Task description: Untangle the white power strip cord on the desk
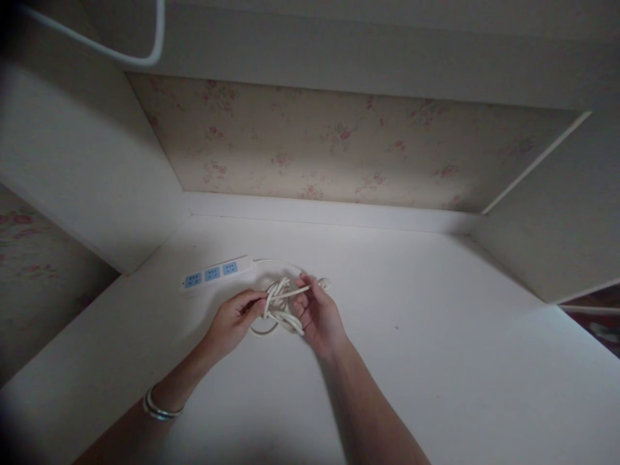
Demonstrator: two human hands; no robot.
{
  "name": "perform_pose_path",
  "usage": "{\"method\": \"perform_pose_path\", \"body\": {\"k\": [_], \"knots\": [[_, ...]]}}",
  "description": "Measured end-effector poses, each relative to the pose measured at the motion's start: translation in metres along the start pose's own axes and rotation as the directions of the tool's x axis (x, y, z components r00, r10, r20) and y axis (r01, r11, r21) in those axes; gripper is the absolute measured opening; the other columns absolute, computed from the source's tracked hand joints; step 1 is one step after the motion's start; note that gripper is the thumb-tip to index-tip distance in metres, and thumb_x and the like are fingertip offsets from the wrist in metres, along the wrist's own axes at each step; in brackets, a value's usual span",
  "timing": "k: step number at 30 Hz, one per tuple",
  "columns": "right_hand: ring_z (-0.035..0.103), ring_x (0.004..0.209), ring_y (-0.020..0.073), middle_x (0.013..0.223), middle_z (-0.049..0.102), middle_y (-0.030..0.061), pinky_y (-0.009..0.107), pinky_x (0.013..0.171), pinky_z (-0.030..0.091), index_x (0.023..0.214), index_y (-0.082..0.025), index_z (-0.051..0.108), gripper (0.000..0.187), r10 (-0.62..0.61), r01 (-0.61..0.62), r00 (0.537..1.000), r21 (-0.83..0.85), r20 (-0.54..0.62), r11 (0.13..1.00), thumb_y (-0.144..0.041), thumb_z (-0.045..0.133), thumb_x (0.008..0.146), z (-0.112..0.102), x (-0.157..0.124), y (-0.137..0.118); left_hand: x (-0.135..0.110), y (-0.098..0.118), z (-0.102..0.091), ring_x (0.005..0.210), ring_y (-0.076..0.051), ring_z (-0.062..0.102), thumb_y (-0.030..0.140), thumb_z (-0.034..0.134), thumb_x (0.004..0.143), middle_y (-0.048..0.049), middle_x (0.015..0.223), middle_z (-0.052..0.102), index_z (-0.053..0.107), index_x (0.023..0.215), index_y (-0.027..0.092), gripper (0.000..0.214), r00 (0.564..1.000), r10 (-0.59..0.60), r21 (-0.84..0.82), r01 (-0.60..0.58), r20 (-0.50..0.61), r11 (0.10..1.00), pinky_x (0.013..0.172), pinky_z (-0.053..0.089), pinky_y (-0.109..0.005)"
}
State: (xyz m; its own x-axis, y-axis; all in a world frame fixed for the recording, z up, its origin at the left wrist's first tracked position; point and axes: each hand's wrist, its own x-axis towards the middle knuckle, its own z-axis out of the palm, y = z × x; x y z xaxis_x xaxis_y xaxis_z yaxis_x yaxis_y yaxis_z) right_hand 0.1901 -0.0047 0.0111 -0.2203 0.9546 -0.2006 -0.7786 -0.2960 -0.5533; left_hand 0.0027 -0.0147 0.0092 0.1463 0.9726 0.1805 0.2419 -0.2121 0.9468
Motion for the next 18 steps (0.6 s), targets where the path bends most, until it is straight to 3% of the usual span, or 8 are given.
{"method": "perform_pose_path", "body": {"k": [3,7,12,18], "knots": [[0.066,0.062,0.0068,0.093,0.073,0.0006,0.016,0.068,0.056,0.096,-0.018,0.068,0.016,0.027,-0.022,0.999,0.108,-0.041,0.994,-0.029,0.066,0.084,-0.0072,0.004,-0.0057,0.0001,-0.0023,0.0005,0.076,-0.015,0.06,0.037,0.057,0.086,-0.0047,0.087,0.068,0.069,0.099,0.016,0.027,1.0,-0.004,-0.038,0.003,-0.012,0.999,0.07,0.048,-0.024],[0.068,0.067,0.0082,0.093,0.074,0.0034,0.018,0.072,0.057,0.097,-0.015,0.067,0.017,0.058,-0.049,0.996,0.133,-0.065,0.99,-0.028,0.061,0.088,-0.0093,0.0047,-0.0062,0.0006,-0.0048,-0.0004,0.08,-0.016,0.06,0.036,0.055,0.087,-0.0056,0.091,0.066,0.068,0.102,0.016,0.029,1.0,0.005,-0.045,-0.006,-0.008,0.999,0.072,0.048,-0.025],[0.063,0.06,0.0065,0.088,0.072,0.0005,0.015,0.06,0.056,0.096,-0.018,0.068,0.017,0.014,-0.015,0.996,-0.009,-0.087,1.0,-0.03,0.067,0.083,-0.0081,0.0041,-0.0051,0.0004,-0.0048,-0.0028,0.072,-0.013,0.057,0.034,0.053,0.089,-0.0035,0.084,0.061,0.068,0.103,0.016,0.027,0.998,0.062,0.007,-0.062,0.016,0.998,0.065,0.045,-0.022],[0.06,0.068,0.0088,0.091,0.07,-0.0001,0.019,0.061,0.051,0.083,-0.023,0.071,0.015,-0.191,0.178,0.981,-0.223,-0.04,0.958,-0.036,0.074,0.076,-0.0057,0.0023,-0.0015,-0.001,0.0001,-0.0034,0.066,-0.011,0.056,0.033,0.053,0.089,-0.0016,0.078,0.057,0.066,0.103,0.015,0.027,0.996,0.055,-0.034,-0.053,0.074,0.998,0.06,0.045,-0.021]]}}
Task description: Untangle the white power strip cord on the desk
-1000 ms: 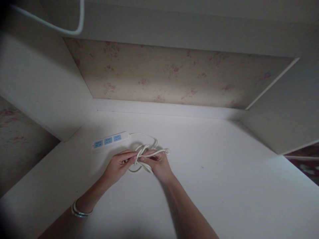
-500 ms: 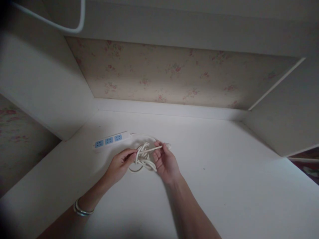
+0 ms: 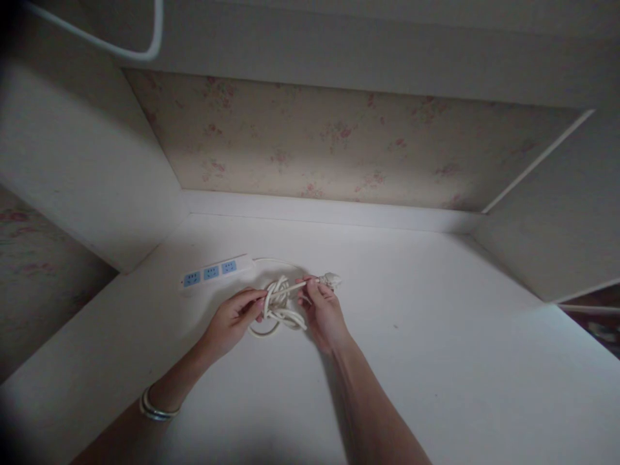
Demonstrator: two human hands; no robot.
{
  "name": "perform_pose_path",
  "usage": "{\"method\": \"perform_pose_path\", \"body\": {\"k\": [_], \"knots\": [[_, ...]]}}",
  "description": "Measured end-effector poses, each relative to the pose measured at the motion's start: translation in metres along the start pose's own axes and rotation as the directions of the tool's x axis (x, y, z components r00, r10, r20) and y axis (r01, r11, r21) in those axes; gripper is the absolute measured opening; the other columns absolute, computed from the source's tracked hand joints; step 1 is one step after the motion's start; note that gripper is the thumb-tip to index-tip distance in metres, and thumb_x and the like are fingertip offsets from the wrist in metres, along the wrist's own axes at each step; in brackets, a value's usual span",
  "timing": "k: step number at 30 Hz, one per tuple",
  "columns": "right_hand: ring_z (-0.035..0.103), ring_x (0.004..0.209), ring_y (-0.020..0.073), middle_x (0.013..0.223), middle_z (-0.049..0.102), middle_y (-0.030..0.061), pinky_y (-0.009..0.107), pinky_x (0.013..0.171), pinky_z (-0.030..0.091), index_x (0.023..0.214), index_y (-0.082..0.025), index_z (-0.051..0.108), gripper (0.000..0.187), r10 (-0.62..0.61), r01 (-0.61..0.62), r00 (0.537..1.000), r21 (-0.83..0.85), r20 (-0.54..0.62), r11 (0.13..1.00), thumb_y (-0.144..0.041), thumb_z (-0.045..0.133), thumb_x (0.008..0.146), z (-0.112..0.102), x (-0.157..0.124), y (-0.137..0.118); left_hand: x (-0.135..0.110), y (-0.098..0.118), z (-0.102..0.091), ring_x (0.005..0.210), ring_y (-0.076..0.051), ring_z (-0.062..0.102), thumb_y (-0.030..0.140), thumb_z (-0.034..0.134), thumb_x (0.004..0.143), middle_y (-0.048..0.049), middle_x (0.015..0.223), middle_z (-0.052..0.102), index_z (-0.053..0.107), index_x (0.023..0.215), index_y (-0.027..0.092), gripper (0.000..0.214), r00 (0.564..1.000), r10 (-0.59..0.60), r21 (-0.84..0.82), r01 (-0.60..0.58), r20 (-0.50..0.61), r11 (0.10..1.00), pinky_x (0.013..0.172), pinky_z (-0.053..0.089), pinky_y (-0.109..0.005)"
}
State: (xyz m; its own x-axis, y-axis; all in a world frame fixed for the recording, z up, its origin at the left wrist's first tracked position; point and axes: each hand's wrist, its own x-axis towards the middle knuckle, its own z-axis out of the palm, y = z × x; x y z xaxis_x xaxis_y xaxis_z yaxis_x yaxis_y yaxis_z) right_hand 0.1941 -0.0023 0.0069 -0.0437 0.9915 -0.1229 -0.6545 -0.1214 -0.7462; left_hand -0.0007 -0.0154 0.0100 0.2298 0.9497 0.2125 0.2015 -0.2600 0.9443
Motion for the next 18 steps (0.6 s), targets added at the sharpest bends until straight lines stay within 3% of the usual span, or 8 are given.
{"method": "perform_pose_path", "body": {"k": [5,13,18], "knots": [[0.058,0.07,0.0111,0.08,0.067,0.0001,0.023,0.067,0.048,0.079,-0.02,0.072,0.021,-0.04,0.045,0.999,-0.17,0.033,0.984,-0.04,0.074,0.074,0.005,-0.005,0.004,0.0,0.001,0.001,0.067,-0.011,0.057,0.033,0.053,0.089,-0.0017,0.08,0.057,0.065,0.104,0.015,0.027,1.0,-0.006,-0.009,0.006,-0.003,1.0,0.061,0.046,-0.021],[0.057,0.062,0.0103,0.069,0.065,-0.0016,0.022,0.059,0.046,0.088,-0.019,0.07,0.029,0.078,-0.072,0.995,-0.106,0.055,0.992,-0.043,0.075,0.073,0.009,-0.009,0.006,0.002,0.001,0.003,0.061,-0.01,0.053,0.033,0.053,0.088,-0.0018,0.079,0.056,0.065,0.105,0.015,0.027,0.999,-0.047,-0.03,0.046,-0.025,0.998,0.056,0.045,-0.021],[0.064,0.07,0.0149,0.079,0.072,0.0032,0.029,0.072,0.049,0.093,-0.018,0.072,0.031,0.108,-0.085,0.988,-0.191,0.114,0.978,-0.043,0.072,0.075,0.007,-0.009,0.012,0.002,0.0,0.003,0.071,-0.013,0.057,0.032,0.055,0.087,-0.0033,0.084,0.055,0.066,0.103,0.016,0.025,0.999,-0.025,-0.051,0.024,-0.02,0.998,0.061,0.049,-0.022]]}}
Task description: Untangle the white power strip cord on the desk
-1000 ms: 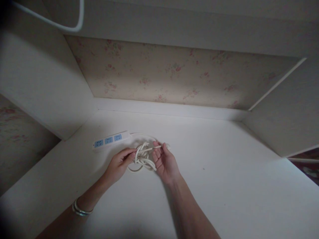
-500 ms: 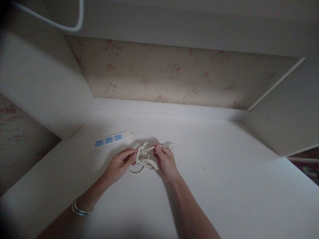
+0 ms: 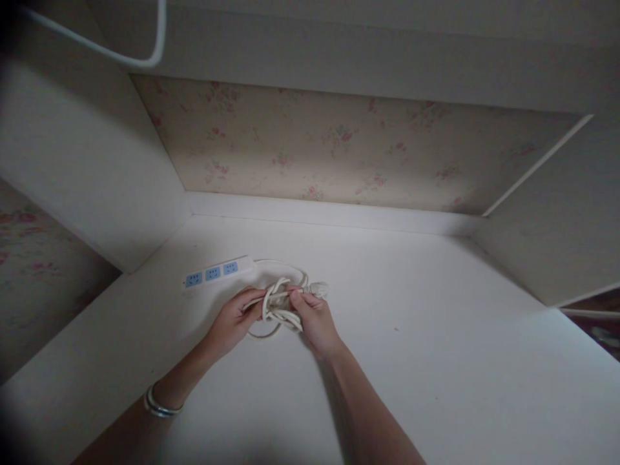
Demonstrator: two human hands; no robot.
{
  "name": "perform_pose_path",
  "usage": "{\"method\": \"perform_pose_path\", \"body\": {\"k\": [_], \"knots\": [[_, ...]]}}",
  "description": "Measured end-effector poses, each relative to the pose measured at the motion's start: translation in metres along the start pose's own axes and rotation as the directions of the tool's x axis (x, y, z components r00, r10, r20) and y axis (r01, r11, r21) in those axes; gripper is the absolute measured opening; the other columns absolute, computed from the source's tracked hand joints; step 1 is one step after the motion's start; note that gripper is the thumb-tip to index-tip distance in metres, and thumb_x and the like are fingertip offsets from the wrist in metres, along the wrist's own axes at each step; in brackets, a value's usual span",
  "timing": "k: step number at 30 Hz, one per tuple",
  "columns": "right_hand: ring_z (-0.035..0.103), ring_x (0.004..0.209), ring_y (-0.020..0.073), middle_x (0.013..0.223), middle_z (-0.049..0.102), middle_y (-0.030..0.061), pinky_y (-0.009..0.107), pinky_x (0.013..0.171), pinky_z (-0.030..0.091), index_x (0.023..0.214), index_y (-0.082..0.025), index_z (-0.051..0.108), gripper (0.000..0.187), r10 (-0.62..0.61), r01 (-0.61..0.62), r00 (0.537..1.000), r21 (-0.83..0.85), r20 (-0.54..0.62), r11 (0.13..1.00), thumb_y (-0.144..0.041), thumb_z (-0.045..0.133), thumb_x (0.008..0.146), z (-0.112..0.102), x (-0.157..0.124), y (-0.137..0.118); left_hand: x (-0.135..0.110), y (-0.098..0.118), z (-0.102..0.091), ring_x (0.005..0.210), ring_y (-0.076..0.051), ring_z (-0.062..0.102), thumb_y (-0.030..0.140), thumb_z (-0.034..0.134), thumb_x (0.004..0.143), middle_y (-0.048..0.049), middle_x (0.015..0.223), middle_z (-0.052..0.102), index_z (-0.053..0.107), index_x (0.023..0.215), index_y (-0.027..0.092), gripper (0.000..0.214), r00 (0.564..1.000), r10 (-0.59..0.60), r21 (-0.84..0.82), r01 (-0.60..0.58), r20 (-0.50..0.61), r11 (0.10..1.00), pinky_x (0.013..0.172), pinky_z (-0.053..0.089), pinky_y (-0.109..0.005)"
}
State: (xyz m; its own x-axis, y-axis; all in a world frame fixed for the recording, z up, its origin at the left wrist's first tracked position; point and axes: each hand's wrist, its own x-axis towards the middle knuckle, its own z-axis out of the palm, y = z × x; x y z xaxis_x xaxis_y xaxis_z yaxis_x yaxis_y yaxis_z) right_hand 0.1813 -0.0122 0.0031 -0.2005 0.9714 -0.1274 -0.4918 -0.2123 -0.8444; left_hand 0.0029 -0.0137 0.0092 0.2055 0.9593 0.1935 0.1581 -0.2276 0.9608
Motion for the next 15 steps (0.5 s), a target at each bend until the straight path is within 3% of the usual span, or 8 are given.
{"method": "perform_pose_path", "body": {"k": [6,12,15], "knots": [[0.066,0.084,0.0183,0.09,0.074,0.0061,0.034,0.087,0.045,0.101,-0.018,0.073,0.035,0.023,-0.014,0.995,-0.098,0.093,0.995,-0.045,0.067,0.08,0.002,0.0,0.004,0.0,-0.008,-0.001,0.077,-0.014,0.06,0.029,0.057,0.086,-0.0041,0.085,0.061,0.067,0.097,0.016,0.019,0.999,0.023,0.109,-0.018,-0.049,0.994,0.068,0.049,-0.022],[0.064,0.09,0.0197,0.096,0.073,0.0082,0.035,0.091,0.041,0.099,-0.017,0.074,0.036,0.077,-0.046,0.979,-0.162,0.191,0.986,-0.048,0.062,0.083,0.003,-0.003,-0.005,0.001,-0.011,-0.001,0.078,-0.014,0.061,0.027,0.055,0.086,-0.0038,0.086,0.063,0.066,0.097,0.016,0.019,0.994,0.024,0.062,-0.018,-0.104,0.998,0.07,0.049,-0.022],[0.064,0.088,0.021,0.089,0.073,0.0085,0.036,0.088,0.041,0.092,-0.016,0.075,0.037,0.117,-0.077,0.977,-0.219,0.179,0.973,-0.049,0.063,0.081,-0.003,-0.002,-0.009,0.002,-0.009,-0.001,0.077,-0.013,0.06,0.026,0.057,0.085,-0.0029,0.085,0.063,0.066,0.097,0.016,0.018,0.991,0.021,0.025,-0.018,-0.134,1.0,0.068,0.048,-0.021]]}}
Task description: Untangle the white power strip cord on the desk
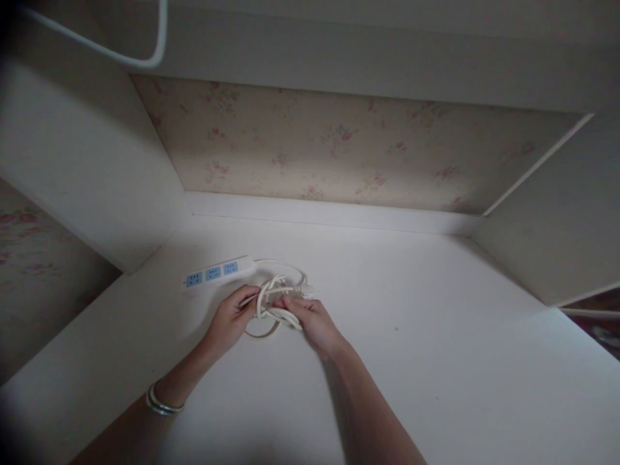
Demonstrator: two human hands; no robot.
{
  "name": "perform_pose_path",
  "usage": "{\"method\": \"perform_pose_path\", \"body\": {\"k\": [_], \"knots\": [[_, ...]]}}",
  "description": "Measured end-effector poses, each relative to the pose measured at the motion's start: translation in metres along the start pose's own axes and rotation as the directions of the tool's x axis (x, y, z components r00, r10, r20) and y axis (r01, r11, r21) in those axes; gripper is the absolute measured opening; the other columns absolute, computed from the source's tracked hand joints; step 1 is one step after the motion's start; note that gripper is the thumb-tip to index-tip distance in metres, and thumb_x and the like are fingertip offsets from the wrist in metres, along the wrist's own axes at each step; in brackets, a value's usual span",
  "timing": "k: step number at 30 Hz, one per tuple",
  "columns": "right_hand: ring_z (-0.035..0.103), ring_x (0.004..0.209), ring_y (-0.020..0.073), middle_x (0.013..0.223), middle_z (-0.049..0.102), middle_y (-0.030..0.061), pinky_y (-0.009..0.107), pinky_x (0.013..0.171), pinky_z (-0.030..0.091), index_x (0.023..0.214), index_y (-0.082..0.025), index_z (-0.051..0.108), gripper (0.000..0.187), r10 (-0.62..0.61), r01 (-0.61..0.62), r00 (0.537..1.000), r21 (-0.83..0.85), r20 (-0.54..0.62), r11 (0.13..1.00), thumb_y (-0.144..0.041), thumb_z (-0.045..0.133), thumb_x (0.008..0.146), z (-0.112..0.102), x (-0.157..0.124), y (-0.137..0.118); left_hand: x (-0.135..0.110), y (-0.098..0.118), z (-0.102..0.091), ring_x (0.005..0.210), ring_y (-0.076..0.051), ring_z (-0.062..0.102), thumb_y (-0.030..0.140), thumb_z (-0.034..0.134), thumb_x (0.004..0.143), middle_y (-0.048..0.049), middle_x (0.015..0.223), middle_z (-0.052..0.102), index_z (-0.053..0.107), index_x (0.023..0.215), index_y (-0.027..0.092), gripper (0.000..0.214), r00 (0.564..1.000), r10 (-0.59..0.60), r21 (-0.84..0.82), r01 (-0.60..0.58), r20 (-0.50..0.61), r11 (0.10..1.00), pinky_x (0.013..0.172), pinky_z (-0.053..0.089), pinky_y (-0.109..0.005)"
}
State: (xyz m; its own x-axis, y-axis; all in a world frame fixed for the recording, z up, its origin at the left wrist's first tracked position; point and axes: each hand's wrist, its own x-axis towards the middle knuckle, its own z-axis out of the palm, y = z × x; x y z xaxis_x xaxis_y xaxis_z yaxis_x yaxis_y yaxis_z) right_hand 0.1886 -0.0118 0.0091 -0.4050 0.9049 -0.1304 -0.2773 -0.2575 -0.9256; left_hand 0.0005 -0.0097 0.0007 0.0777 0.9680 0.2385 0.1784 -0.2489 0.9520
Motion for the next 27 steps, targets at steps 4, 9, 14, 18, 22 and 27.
{"method": "perform_pose_path", "body": {"k": [4,9,14,18,22,27], "knots": [[0.062,0.076,0.0193,0.074,0.07,0.0082,0.032,0.076,0.042,0.06,-0.013,0.069,0.044,-0.013,-0.005,0.993,-0.154,-0.114,0.988,-0.052,0.064,0.079,-0.014,0.0,-0.002,0.001,0.002,0.0,0.072,-0.012,0.058,0.028,0.057,0.084,-0.0019,0.08,0.062,0.065,0.096,0.014,0.02,0.999,-0.04,-0.07,0.039,-0.022,0.997,0.064,0.047,-0.02],[0.055,0.057,0.0139,0.061,0.063,0.0001,0.027,0.056,0.039,0.073,-0.017,0.064,0.032,-0.14,0.08,0.923,-0.179,-0.357,0.981,-0.045,0.077,0.067,-0.022,0.003,-0.003,0.001,0.005,0.001,0.064,-0.01,0.054,0.029,0.059,0.082,0.0015,0.068,0.056,0.064,0.093,0.014,0.02,0.996,-0.085,-0.148,0.081,-0.025,0.986,0.057,0.044,-0.018],[0.058,0.071,0.0153,0.083,0.067,0.0015,0.03,0.068,0.045,0.097,-0.022,0.064,0.037,-0.281,0.234,0.892,-0.17,-0.355,0.957,-0.039,0.079,0.067,-0.024,0.006,-0.001,0.001,0.01,0.003,0.058,-0.009,0.051,0.032,0.06,0.081,0.003,0.062,0.054,0.063,0.089,0.014,0.02,0.994,-0.108,-0.167,0.104,-0.011,0.98,0.052,0.041,-0.017],[0.058,0.082,0.0173,0.091,0.067,0.0036,0.032,0.076,0.045,0.095,-0.022,0.07,0.029,-0.361,0.295,0.847,-0.221,-0.389,0.93,-0.038,0.075,0.072,-0.026,0.004,0.0,-0.001,0.017,0.004,0.057,-0.008,0.052,0.034,0.059,0.082,0.0011,0.066,0.058,0.064,0.087,0.014,0.021,0.99,-0.138,-0.154,0.141,0.031,0.978,0.049,0.039,-0.017],[0.058,0.084,0.0175,0.092,0.068,0.0034,0.033,0.078,0.045,0.095,-0.023,0.071,0.025,-0.367,0.317,0.87,-0.198,-0.329,0.928,-0.036,0.074,0.074,-0.023,0.001,-0.001,-0.002,0.02,0.003,0.063,-0.01,0.057,0.031,0.06,0.082,-0.0007,0.069,0.061,0.066,0.091,0.013,0.021,0.991,-0.121,-0.11,0.127,0.062,0.986,0.053,0.043,-0.017],[0.059,0.073,0.0166,0.084,0.069,0.0034,0.032,0.069,0.045,0.09,-0.022,0.073,0.025,-0.26,0.23,0.941,-0.157,-0.216,0.96,-0.037,0.076,0.071,-0.012,-0.001,-0.001,-0.004,0.015,0.0,0.078,-0.014,0.063,0.03,0.06,0.084,-0.0054,0.092,0.068,0.066,0.102,0.016,0.024,0.996,-0.064,-0.004,0.064,0.055,0.998,0.065,0.05,-0.022]]}}
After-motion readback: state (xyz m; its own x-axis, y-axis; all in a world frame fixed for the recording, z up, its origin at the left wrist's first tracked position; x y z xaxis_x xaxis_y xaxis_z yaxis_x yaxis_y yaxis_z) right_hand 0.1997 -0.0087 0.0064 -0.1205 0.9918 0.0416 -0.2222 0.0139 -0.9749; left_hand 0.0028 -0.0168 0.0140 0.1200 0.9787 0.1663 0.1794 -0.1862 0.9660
